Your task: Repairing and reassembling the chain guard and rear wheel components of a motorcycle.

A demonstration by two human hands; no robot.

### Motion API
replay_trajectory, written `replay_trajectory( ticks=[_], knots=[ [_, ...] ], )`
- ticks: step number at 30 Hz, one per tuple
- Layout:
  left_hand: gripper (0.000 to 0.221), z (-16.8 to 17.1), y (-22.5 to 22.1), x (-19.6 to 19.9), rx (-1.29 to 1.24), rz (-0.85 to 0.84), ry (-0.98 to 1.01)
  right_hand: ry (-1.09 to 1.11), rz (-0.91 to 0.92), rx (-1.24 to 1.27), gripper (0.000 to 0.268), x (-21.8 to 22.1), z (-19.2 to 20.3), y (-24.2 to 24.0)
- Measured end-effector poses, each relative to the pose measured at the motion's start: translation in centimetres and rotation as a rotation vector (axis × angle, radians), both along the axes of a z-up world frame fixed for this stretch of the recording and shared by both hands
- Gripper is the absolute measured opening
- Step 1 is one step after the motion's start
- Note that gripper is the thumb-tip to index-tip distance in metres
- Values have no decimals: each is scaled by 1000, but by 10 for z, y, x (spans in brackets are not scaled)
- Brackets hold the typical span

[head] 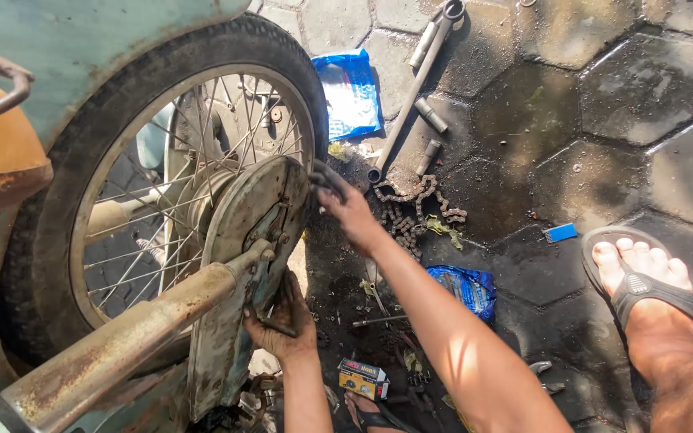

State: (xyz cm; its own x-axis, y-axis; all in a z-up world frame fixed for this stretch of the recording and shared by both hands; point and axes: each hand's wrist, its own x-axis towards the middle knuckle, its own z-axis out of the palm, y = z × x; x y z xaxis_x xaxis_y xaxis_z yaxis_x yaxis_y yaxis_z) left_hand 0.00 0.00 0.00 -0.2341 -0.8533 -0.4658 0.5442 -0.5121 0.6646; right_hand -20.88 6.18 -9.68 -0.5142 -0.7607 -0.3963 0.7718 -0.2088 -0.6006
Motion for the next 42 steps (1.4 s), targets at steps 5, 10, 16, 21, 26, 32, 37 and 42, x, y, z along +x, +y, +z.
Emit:
replay_trajectory(
  ticks=[5,10,16,21,26,32,37,42],
  knots=[
    [84,2,1,-6,-7,26,-6,-46,11,-192,73,-25,-7,-35],
    [82,9,7,-17,11,109,-31,-144,-4,-210,74,-21,0,-40],
    [79,10,8,-19,36,124,40,-69,-10,-222,72,-22,0,-37],
    [80,15,10,-27,9,105,25,-124,-35,-268,68,-17,-16,-46],
    [81,10,9,-18,-6,78,22,-2,-27,-150,71,-15,10,-31],
    [81,13,10,-19,-6,51,7,4,21,-88,101,52,6,-29],
    [81,11,8,-17,1,38,-3,-90,-43,-189,107,89,14,-37],
    [82,12,8,-15,18,55,-48,9,-9,-22,95,84,31,-31]
  ],
)
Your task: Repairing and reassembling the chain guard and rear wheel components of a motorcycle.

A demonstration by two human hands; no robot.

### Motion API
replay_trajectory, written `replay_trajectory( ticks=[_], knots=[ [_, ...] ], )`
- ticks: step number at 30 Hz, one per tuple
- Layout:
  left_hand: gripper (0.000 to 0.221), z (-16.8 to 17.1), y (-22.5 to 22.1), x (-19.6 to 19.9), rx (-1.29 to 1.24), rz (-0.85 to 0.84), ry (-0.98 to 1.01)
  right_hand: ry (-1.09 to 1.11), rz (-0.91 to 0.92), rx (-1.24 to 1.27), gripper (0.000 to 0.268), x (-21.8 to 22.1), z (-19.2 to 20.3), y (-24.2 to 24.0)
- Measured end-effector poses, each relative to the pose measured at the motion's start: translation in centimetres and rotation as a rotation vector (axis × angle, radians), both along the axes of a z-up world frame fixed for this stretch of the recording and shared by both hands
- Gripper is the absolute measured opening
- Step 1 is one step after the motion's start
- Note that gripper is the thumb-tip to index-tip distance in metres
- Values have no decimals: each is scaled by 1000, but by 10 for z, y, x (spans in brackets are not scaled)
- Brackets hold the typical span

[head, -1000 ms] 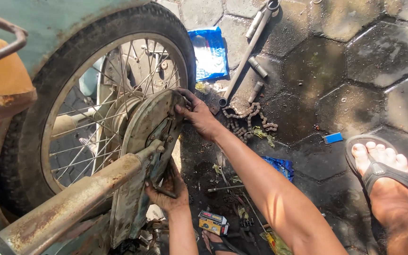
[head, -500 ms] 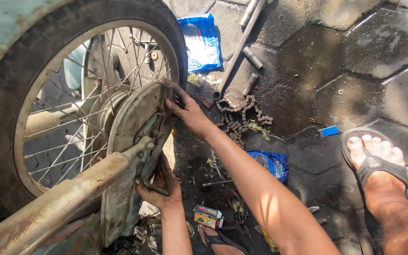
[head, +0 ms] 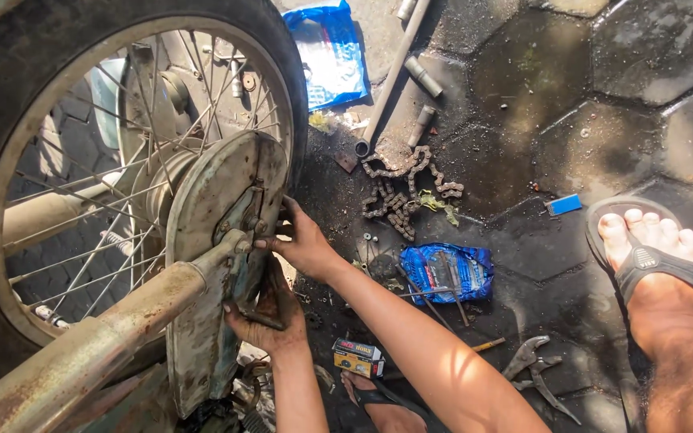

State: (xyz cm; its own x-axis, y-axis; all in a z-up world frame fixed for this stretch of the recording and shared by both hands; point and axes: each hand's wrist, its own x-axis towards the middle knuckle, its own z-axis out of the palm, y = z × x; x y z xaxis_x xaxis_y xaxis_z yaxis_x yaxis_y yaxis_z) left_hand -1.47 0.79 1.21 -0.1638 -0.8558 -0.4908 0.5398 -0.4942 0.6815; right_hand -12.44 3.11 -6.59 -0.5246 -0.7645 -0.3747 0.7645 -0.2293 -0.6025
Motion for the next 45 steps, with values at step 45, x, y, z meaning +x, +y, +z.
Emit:
replay_trajectory(
  ticks=[45],
  knots=[
    [93,4,3,-6,22,-100,-51,52,-137,125,88,-10,-3,-1]
  ],
)
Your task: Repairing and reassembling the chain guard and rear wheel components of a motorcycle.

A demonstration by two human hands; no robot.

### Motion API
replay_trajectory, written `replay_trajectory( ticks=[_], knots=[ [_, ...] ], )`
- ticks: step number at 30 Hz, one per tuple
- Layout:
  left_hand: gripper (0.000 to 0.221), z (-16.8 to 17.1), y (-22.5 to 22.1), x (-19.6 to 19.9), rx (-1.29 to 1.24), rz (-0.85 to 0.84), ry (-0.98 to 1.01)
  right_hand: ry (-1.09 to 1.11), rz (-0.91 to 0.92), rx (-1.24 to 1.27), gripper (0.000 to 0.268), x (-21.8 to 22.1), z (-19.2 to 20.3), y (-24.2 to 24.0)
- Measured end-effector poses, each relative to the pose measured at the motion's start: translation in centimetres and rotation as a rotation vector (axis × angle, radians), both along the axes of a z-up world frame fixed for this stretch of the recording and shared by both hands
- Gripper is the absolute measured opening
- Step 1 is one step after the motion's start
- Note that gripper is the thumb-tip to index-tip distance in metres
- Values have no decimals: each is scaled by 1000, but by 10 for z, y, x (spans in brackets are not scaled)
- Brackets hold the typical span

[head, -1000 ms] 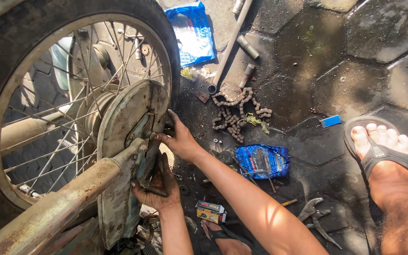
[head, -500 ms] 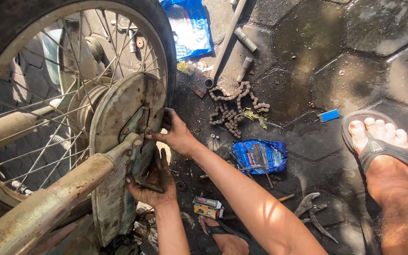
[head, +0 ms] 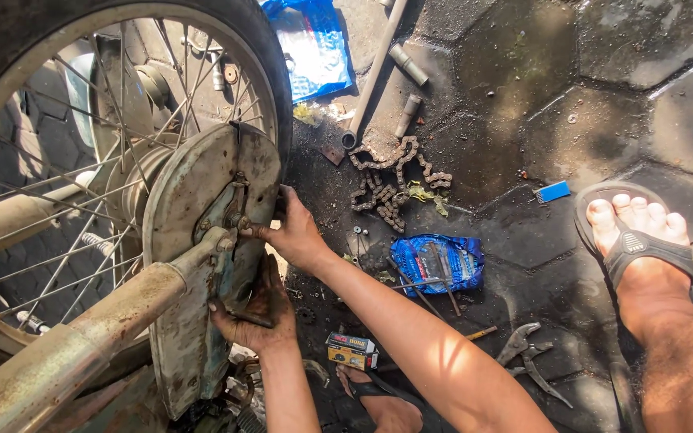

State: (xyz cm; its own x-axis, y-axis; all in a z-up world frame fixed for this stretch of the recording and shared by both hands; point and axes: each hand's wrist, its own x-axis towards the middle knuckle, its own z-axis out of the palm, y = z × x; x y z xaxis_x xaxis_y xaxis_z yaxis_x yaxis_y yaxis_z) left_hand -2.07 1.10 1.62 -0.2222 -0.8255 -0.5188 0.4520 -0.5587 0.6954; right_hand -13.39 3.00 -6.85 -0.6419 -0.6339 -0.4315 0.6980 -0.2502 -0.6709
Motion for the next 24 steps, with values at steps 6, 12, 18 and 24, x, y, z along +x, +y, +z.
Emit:
replay_trajectory(
  ticks=[6,12,18,24],
  knots=[
    [93,-3,-3,5,6,4,15,68,-28,25,87,3,-4,-3],
    [90,-2,-1,-1,12,69,17,87,9,21,88,-1,-4,-2],
    [89,-3,-1,-1,8,59,9,113,25,54,86,-5,-3,0],
    [88,-8,-3,2,21,163,17,77,40,18,84,-3,-9,-5]
  ],
)
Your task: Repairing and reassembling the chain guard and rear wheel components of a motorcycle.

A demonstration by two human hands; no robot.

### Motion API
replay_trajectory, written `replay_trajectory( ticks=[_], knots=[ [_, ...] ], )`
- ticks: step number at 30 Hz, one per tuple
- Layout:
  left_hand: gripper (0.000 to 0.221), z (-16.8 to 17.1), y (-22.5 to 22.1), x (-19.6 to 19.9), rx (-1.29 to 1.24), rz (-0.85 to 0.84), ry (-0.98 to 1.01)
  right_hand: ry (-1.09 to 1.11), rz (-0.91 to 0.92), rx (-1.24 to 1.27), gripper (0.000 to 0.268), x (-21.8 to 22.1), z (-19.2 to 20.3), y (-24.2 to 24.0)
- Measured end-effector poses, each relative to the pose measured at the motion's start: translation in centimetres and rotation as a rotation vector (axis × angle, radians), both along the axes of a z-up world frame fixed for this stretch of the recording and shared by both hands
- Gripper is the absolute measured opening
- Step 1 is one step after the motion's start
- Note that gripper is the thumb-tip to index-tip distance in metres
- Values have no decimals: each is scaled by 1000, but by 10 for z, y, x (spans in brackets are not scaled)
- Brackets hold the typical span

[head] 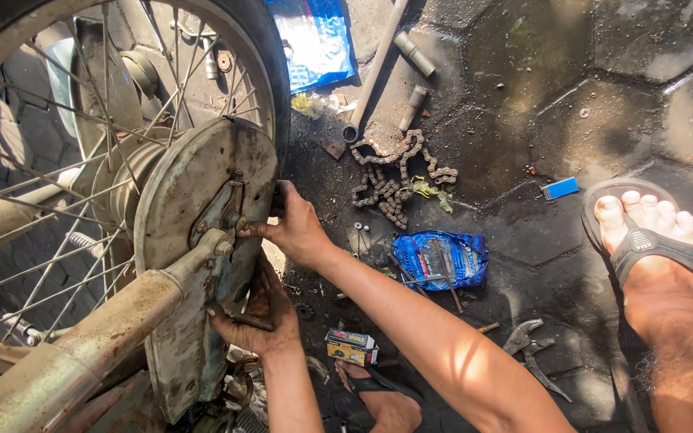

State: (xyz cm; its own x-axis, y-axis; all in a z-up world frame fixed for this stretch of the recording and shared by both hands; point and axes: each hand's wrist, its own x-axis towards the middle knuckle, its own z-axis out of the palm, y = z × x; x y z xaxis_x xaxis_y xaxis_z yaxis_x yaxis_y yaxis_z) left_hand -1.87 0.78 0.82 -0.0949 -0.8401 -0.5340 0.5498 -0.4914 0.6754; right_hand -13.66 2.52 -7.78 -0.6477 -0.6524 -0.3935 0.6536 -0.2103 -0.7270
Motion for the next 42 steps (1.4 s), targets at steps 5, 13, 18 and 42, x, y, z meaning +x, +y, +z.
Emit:
replay_trajectory(
  ticks=[5,13,18,42],
  knots=[
    [86,2,2,-4,-58,-35,-25,-31,21,-59,85,2,-3,-2],
    [83,-1,-1,1,-88,-81,0,-27,109,-198,100,-3,-11,-3],
    [84,3,2,-6,-115,-122,-60,-123,113,-282,110,-14,3,6],
    [99,1,5,-1,-28,-265,-167,59,89,15,109,-1,-1,5]
  ],
)
